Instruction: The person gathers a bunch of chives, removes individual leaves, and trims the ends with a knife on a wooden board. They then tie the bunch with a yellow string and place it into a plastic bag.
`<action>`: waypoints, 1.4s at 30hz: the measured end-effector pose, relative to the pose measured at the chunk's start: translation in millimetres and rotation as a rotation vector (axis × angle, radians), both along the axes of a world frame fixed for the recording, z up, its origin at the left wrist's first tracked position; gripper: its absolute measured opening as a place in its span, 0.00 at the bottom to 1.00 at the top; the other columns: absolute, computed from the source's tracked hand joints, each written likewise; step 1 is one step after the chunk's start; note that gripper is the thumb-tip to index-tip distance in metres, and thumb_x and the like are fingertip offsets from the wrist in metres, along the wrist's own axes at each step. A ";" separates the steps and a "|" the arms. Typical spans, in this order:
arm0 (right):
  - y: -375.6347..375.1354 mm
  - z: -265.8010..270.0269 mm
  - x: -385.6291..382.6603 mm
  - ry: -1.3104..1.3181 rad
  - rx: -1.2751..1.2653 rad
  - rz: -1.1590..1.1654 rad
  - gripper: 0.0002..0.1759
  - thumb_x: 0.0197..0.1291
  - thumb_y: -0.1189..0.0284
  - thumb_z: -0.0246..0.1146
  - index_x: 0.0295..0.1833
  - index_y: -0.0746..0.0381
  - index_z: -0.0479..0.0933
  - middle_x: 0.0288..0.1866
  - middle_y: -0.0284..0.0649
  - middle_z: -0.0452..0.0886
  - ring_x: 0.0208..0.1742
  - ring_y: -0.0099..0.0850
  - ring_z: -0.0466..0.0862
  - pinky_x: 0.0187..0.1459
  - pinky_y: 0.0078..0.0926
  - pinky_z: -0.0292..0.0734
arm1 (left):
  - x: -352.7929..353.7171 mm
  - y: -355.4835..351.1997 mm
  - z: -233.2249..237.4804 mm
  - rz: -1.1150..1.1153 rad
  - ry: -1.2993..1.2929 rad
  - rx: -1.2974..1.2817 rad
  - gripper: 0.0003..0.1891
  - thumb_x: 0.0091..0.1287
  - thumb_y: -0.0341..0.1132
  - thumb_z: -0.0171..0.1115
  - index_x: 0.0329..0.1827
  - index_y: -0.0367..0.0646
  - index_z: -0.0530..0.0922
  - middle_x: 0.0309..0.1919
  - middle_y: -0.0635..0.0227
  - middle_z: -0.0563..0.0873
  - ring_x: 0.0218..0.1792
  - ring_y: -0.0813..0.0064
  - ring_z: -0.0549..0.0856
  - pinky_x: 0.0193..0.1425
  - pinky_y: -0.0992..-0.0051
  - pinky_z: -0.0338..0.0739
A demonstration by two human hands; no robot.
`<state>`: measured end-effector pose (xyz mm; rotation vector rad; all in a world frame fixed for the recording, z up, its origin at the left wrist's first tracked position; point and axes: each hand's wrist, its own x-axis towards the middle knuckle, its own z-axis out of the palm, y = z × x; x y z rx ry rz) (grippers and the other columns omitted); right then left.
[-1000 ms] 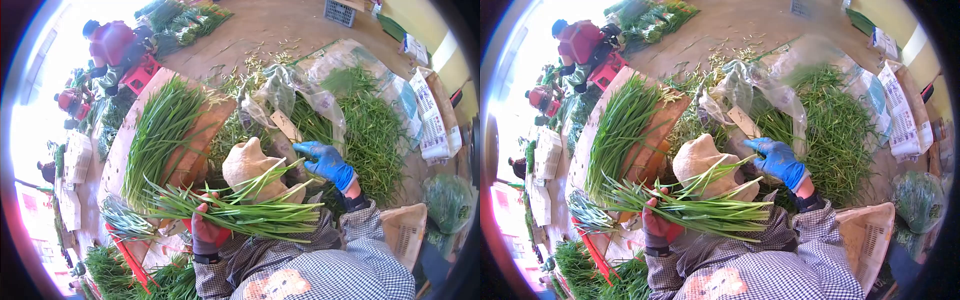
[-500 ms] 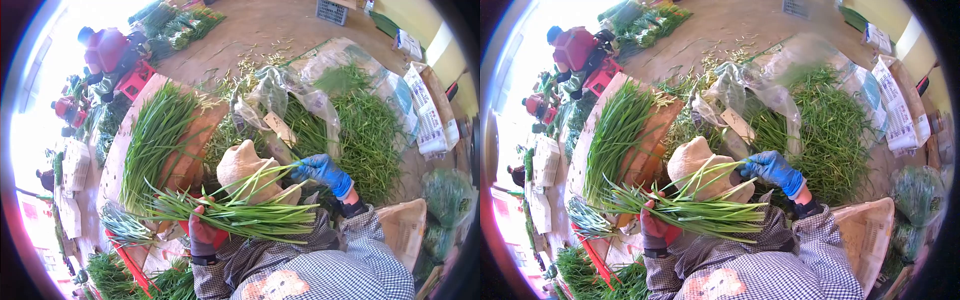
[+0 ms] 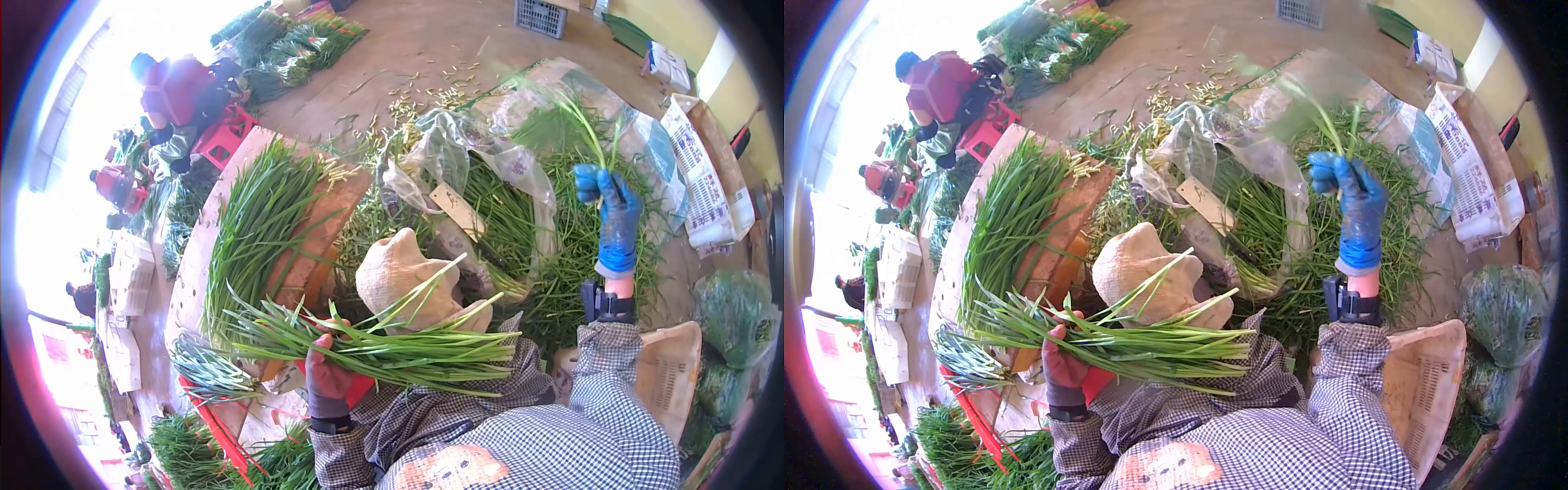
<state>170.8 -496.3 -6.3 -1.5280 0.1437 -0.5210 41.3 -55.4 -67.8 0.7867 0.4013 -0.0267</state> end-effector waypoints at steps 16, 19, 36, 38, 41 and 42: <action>112.7 -69.9 -15.0 -0.094 -0.825 0.600 0.12 0.64 0.63 0.61 0.38 0.60 0.82 0.32 0.48 0.83 0.32 0.49 0.82 0.33 0.42 0.77 | 9.3 -7.7 9.3 -0.032 -0.065 -0.006 0.15 0.67 0.34 0.57 0.57 0.44 0.75 0.58 0.52 0.80 0.52 0.63 0.83 0.57 0.58 0.81; 87.0 -74.7 -27.3 0.001 -0.869 0.647 0.13 0.63 0.61 0.62 0.38 0.59 0.84 0.33 0.47 0.83 0.33 0.48 0.83 0.34 0.41 0.77 | 9.7 -5.5 4.8 -0.053 -0.054 0.004 0.15 0.67 0.33 0.58 0.56 0.43 0.75 0.59 0.55 0.79 0.54 0.67 0.81 0.60 0.61 0.78; 111.9 -104.3 -85.0 0.157 -0.558 0.751 0.21 0.59 0.72 0.62 0.59 0.55 0.80 0.39 0.51 0.84 0.35 0.46 0.85 0.39 0.36 0.80 | 83.6 -19.2 23.2 -0.098 -0.260 0.066 0.17 0.67 0.34 0.58 0.57 0.39 0.75 0.53 0.62 0.81 0.55 0.63 0.81 0.58 0.59 0.79; 112.6 -104.3 -89.8 0.073 -0.566 0.688 0.25 0.59 0.74 0.61 0.64 0.55 0.77 0.41 0.52 0.84 0.36 0.45 0.86 0.40 0.35 0.81 | 98.5 -26.6 36.4 -0.118 -0.152 0.035 0.16 0.64 0.30 0.57 0.55 0.40 0.76 0.48 0.59 0.83 0.48 0.62 0.84 0.55 0.61 0.81; 108.8 -91.2 -101.6 0.118 -0.523 0.717 0.24 0.60 0.74 0.60 0.64 0.62 0.75 0.44 0.54 0.83 0.40 0.47 0.86 0.44 0.35 0.81 | 116.1 -29.3 29.8 -0.134 -0.208 0.050 0.17 0.64 0.30 0.57 0.56 0.40 0.76 0.48 0.61 0.83 0.47 0.63 0.83 0.54 0.61 0.80; 111.6 -97.5 -105.5 -0.009 -0.464 0.651 0.23 0.63 0.72 0.61 0.64 0.63 0.76 0.49 0.53 0.84 0.46 0.45 0.87 0.49 0.34 0.81 | 121.8 -33.1 33.3 -0.180 -0.237 0.006 0.16 0.64 0.30 0.57 0.56 0.41 0.77 0.48 0.62 0.84 0.47 0.65 0.84 0.52 0.63 0.81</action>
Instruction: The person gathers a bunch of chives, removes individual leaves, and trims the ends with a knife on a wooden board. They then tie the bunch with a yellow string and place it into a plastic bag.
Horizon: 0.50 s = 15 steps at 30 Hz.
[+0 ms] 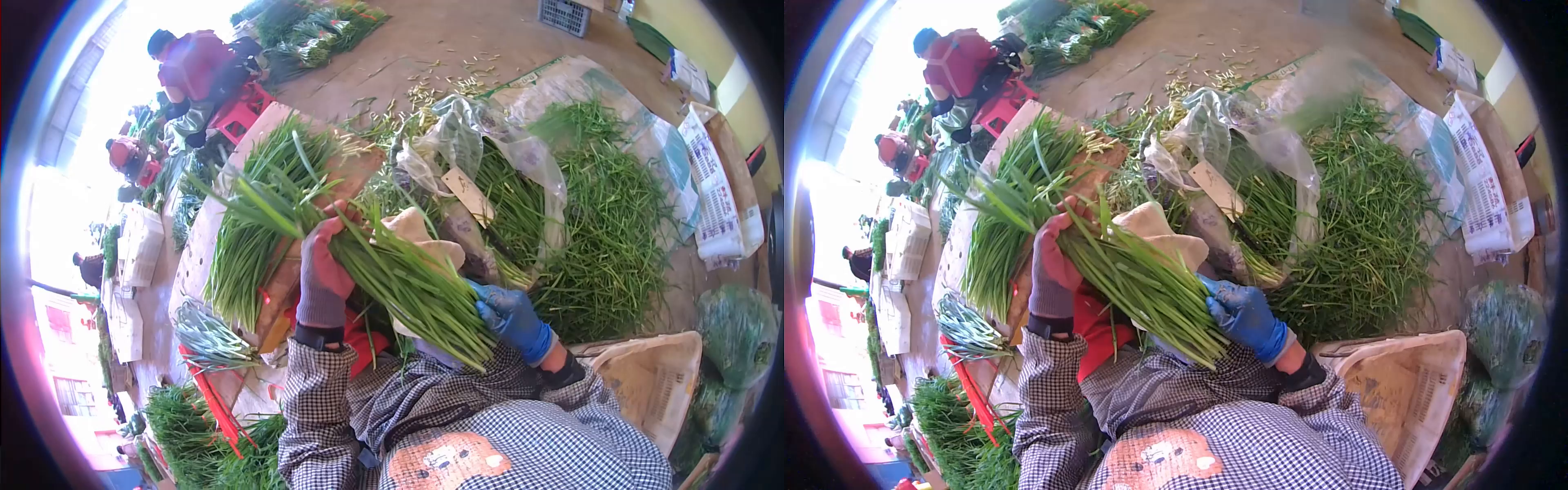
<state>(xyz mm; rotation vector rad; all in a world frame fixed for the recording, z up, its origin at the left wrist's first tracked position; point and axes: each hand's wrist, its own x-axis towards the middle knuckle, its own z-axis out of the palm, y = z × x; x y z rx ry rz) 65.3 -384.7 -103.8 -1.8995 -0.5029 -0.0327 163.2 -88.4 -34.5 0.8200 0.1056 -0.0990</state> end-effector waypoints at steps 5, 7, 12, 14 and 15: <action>1.0 1.2 -12.1 0.100 0.204 0.032 0.29 0.63 0.61 0.65 0.66 0.64 0.73 0.56 0.52 0.82 0.53 0.40 0.85 0.55 0.34 0.79 | 22.0 -17.3 5.8 0.056 0.050 0.108 0.15 0.65 0.30 0.57 0.55 0.40 0.78 0.46 0.64 0.83 0.45 0.65 0.84 0.50 0.63 0.81; 1.6 14.0 -13.7 0.137 0.262 0.072 0.34 0.61 0.56 0.68 0.68 0.63 0.71 0.58 0.52 0.81 0.55 0.39 0.85 0.56 0.35 0.78 | 28.0 -25.1 10.9 0.048 0.042 0.197 0.15 0.66 0.31 0.57 0.55 0.39 0.78 0.44 0.64 0.83 0.41 0.66 0.84 0.48 0.63 0.82; 20.3 21.8 -20.4 0.092 -0.134 0.040 0.50 0.44 0.51 0.78 0.70 0.63 0.68 0.60 0.50 0.79 0.57 0.40 0.83 0.58 0.31 0.77 | 44.0 -49.9 12.9 0.064 0.048 0.132 0.15 0.64 0.35 0.58 0.52 0.39 0.78 0.36 0.66 0.81 0.37 0.69 0.84 0.46 0.65 0.82; 22.3 9.8 -16.3 0.081 -0.147 -0.015 0.47 0.44 0.53 0.78 0.68 0.64 0.70 0.57 0.51 0.80 0.54 0.43 0.84 0.55 0.32 0.79 | 44.9 -67.5 23.6 0.079 -0.005 0.205 0.15 0.64 0.35 0.59 0.51 0.39 0.79 0.35 0.66 0.81 0.36 0.70 0.83 0.46 0.67 0.82; 22.6 4.7 -14.4 0.075 -0.156 -0.074 0.45 0.44 0.56 0.78 0.66 0.64 0.71 0.54 0.51 0.82 0.52 0.45 0.85 0.53 0.33 0.80 | 43.1 -76.1 32.7 0.089 -0.053 0.282 0.14 0.64 0.36 0.59 0.49 0.38 0.80 0.35 0.67 0.81 0.36 0.71 0.83 0.46 0.69 0.81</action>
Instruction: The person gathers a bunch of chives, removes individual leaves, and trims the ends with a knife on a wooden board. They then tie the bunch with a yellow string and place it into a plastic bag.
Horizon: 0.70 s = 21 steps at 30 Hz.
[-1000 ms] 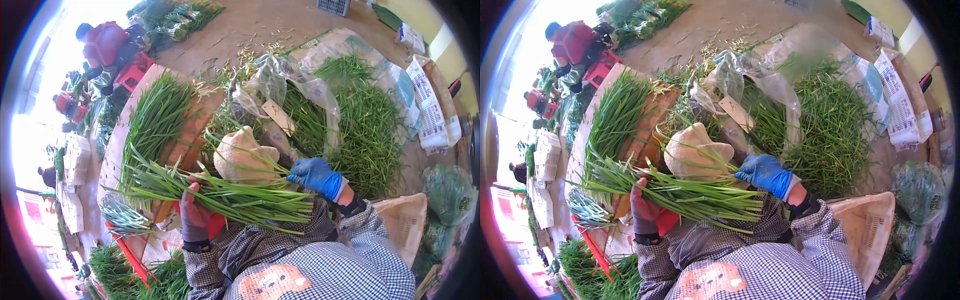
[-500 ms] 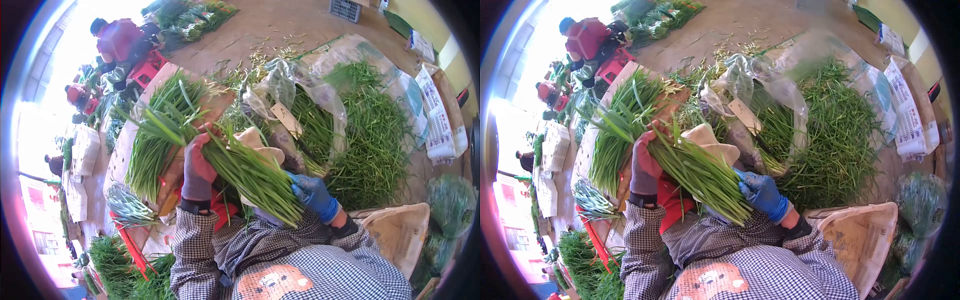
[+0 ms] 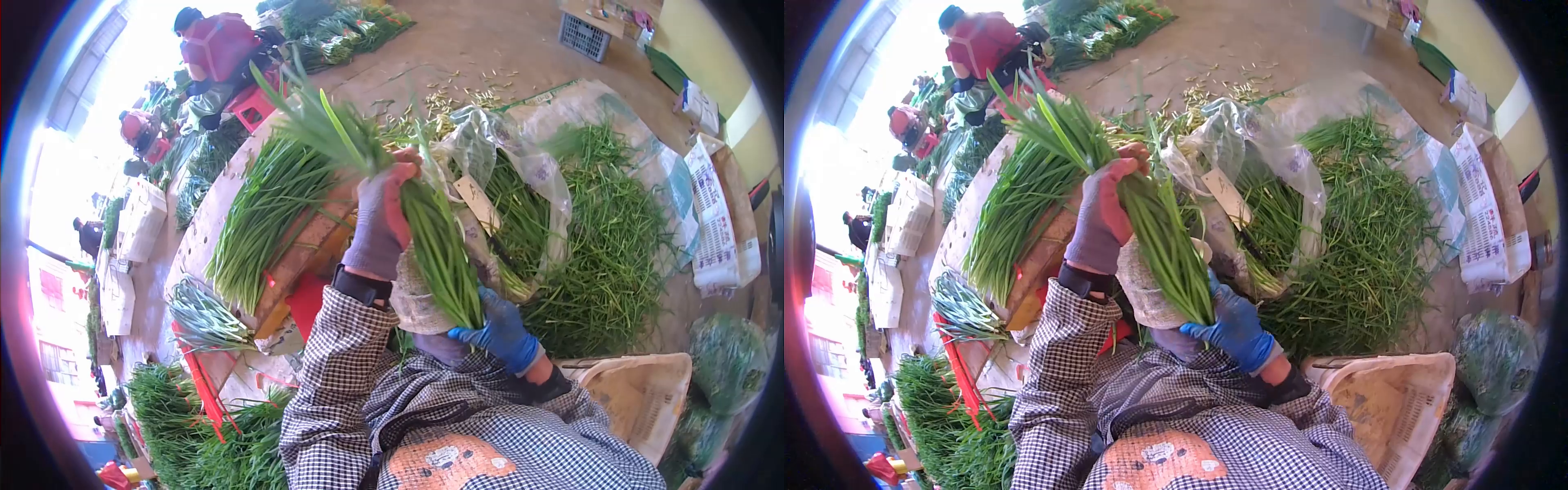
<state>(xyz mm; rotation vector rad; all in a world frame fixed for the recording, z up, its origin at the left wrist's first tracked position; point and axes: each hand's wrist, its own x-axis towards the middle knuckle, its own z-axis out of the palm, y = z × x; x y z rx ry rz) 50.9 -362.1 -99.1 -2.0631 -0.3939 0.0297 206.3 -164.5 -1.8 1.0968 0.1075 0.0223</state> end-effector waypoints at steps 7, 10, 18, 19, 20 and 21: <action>-25.3 -9.3 27.7 0.394 0.323 0.030 0.28 0.51 0.71 0.75 0.59 0.66 0.78 0.46 0.44 0.87 0.45 0.31 0.86 0.49 0.29 0.80 | -26.8 -8.9 38.9 -0.088 -0.008 0.033 0.14 0.66 0.35 0.64 0.51 0.38 0.80 0.42 0.71 0.84 0.43 0.77 0.82 0.51 0.73 0.77; -33.1 -3.6 32.5 0.529 0.523 -0.077 0.22 0.53 0.76 0.72 0.54 0.67 0.80 0.45 0.39 0.87 0.43 0.27 0.85 0.49 0.27 0.80 | -44.5 10.6 33.0 -0.100 -0.036 0.122 0.19 0.67 0.38 0.64 0.58 0.38 0.76 0.48 0.70 0.82 0.49 0.77 0.81 0.58 0.71 0.73; -34.1 7.5 49.3 0.534 0.693 -0.139 0.19 0.54 0.78 0.69 0.53 0.70 0.79 0.42 0.43 0.86 0.40 0.31 0.87 0.45 0.30 0.83 | -98.6 51.6 -4.4 -0.029 0.099 0.124 0.38 0.69 0.41 0.60 0.77 0.38 0.53 0.65 0.52 0.70 0.68 0.58 0.71 0.74 0.59 0.62; -34.5 13.1 52.2 0.507 0.648 -0.166 0.17 0.54 0.77 0.69 0.51 0.69 0.81 0.41 0.42 0.87 0.39 0.29 0.86 0.44 0.28 0.83 | -103.4 57.7 -10.6 0.017 0.070 0.051 0.39 0.68 0.41 0.60 0.77 0.37 0.52 0.68 0.48 0.67 0.69 0.56 0.69 0.74 0.58 0.61; -35.1 15.7 55.9 0.502 0.641 -0.162 0.17 0.54 0.77 0.69 0.51 0.69 0.81 0.41 0.42 0.87 0.39 0.29 0.86 0.44 0.28 0.83 | -107.6 62.0 -14.6 0.060 0.040 -0.024 0.40 0.68 0.41 0.61 0.77 0.36 0.52 0.71 0.45 0.63 0.71 0.54 0.68 0.75 0.57 0.61; -36.0 18.5 59.7 0.436 0.597 -0.191 0.16 0.54 0.77 0.69 0.50 0.69 0.81 0.40 0.40 0.87 0.39 0.28 0.86 0.44 0.27 0.82 | -113.8 62.8 -6.9 0.127 0.075 0.020 0.40 0.67 0.40 0.63 0.77 0.35 0.52 0.72 0.44 0.62 0.73 0.55 0.65 0.75 0.59 0.60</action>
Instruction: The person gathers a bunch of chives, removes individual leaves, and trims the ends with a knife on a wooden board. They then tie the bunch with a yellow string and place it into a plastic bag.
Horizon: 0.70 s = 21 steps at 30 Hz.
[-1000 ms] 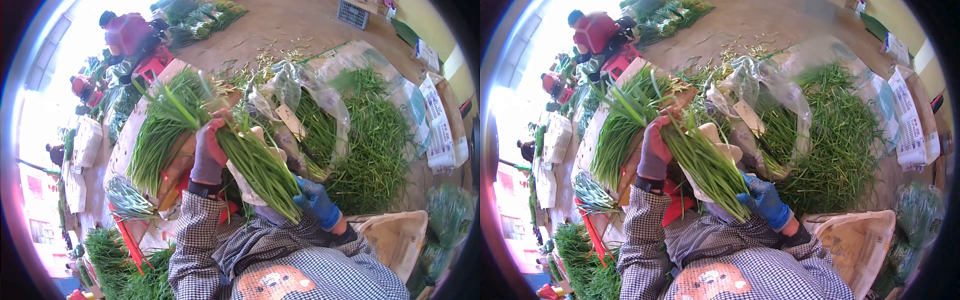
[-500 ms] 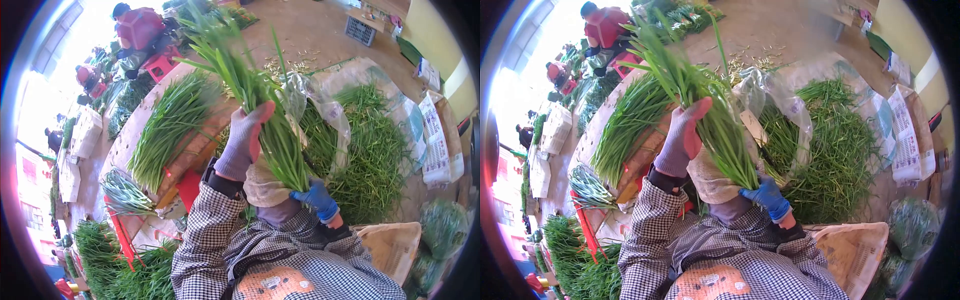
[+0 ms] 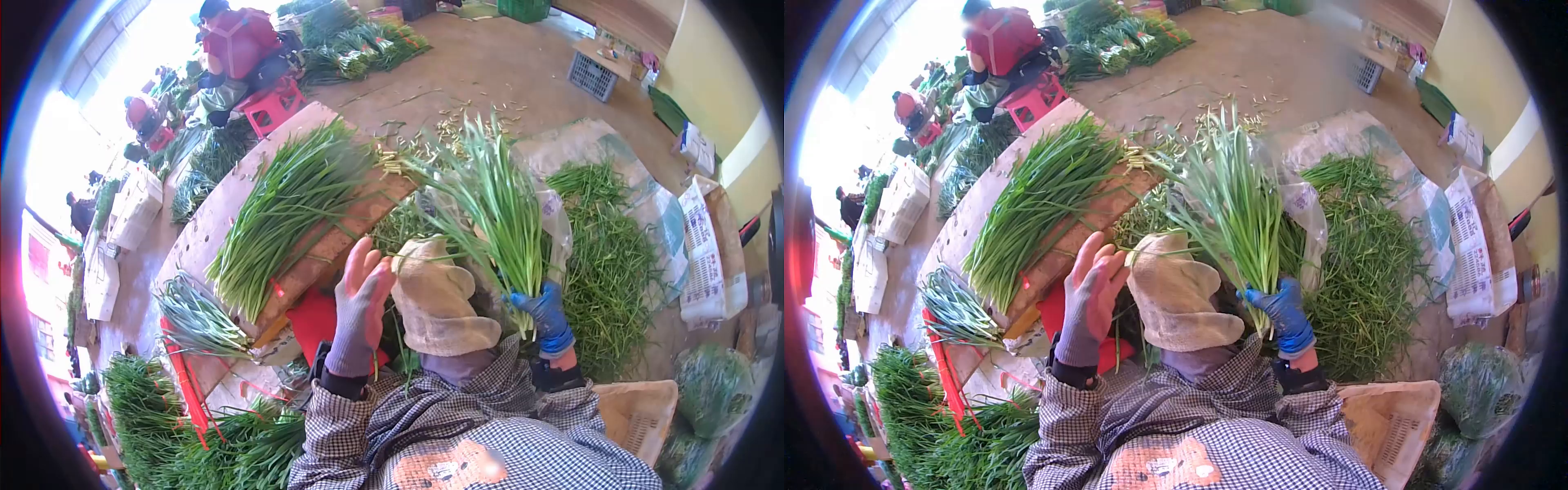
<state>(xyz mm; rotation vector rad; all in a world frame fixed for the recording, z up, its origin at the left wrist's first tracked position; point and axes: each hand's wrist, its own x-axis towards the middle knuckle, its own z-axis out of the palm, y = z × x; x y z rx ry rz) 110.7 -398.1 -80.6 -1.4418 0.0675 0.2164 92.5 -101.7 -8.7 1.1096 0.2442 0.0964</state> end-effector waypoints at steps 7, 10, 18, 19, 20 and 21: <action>62.8 76.4 39.0 -0.470 -0.437 -0.001 0.16 0.56 0.71 0.69 0.49 0.66 0.81 0.38 0.46 0.87 0.34 0.32 0.86 0.39 0.30 0.80 | -34.3 -23.2 6.5 -0.185 -0.127 0.238 0.44 0.63 0.31 0.67 0.78 0.32 0.49 0.73 0.48 0.61 0.74 0.62 0.62 0.75 0.64 0.57; 121.9 94.1 41.6 -0.719 -0.739 0.242 0.20 0.54 0.69 0.69 0.53 0.65 0.78 0.42 0.51 0.84 0.40 0.43 0.85 0.42 0.33 0.79 | -25.8 -28.4 -8.3 -0.258 -0.082 -0.166 0.50 0.63 0.44 0.69 0.78 0.32 0.46 0.75 0.54 0.58 0.75 0.64 0.61 0.76 0.63 0.54; 203.6 27.6 7.2 -0.716 -0.748 0.766 0.44 0.50 0.60 0.76 0.70 0.67 0.67 0.59 0.54 0.79 0.59 0.41 0.82 0.57 0.32 0.76 | -42.2 31.7 -99.0 0.169 0.097 -0.701 0.19 0.69 0.29 0.61 0.63 0.40 0.71 0.49 0.64 0.83 0.45 0.71 0.85 0.48 0.69 0.83; 206.2 19.9 4.6 -0.711 -0.744 0.793 0.44 0.50 0.60 0.76 0.70 0.67 0.67 0.59 0.54 0.79 0.59 0.41 0.82 0.57 0.32 0.76 | -47.5 34.6 -106.1 0.194 0.102 -0.710 0.19 0.69 0.29 0.61 0.63 0.40 0.71 0.49 0.64 0.83 0.45 0.71 0.85 0.48 0.69 0.83; 208.6 11.6 3.4 -0.589 -0.654 0.768 0.47 0.50 0.54 0.74 0.70 0.67 0.67 0.60 0.55 0.78 0.59 0.45 0.81 0.57 0.33 0.77 | -51.6 35.9 -112.1 0.183 0.140 -0.670 0.20 0.69 0.29 0.61 0.63 0.42 0.71 0.49 0.65 0.83 0.45 0.71 0.85 0.48 0.69 0.83; 213.1 9.0 2.9 -0.467 -0.568 0.739 0.50 0.49 0.48 0.73 0.70 0.67 0.66 0.61 0.57 0.77 0.58 0.48 0.81 0.56 0.34 0.77 | -54.1 36.4 -112.0 0.171 0.176 -0.631 0.20 0.69 0.29 0.61 0.64 0.44 0.70 0.49 0.66 0.83 0.45 0.71 0.85 0.47 0.70 0.83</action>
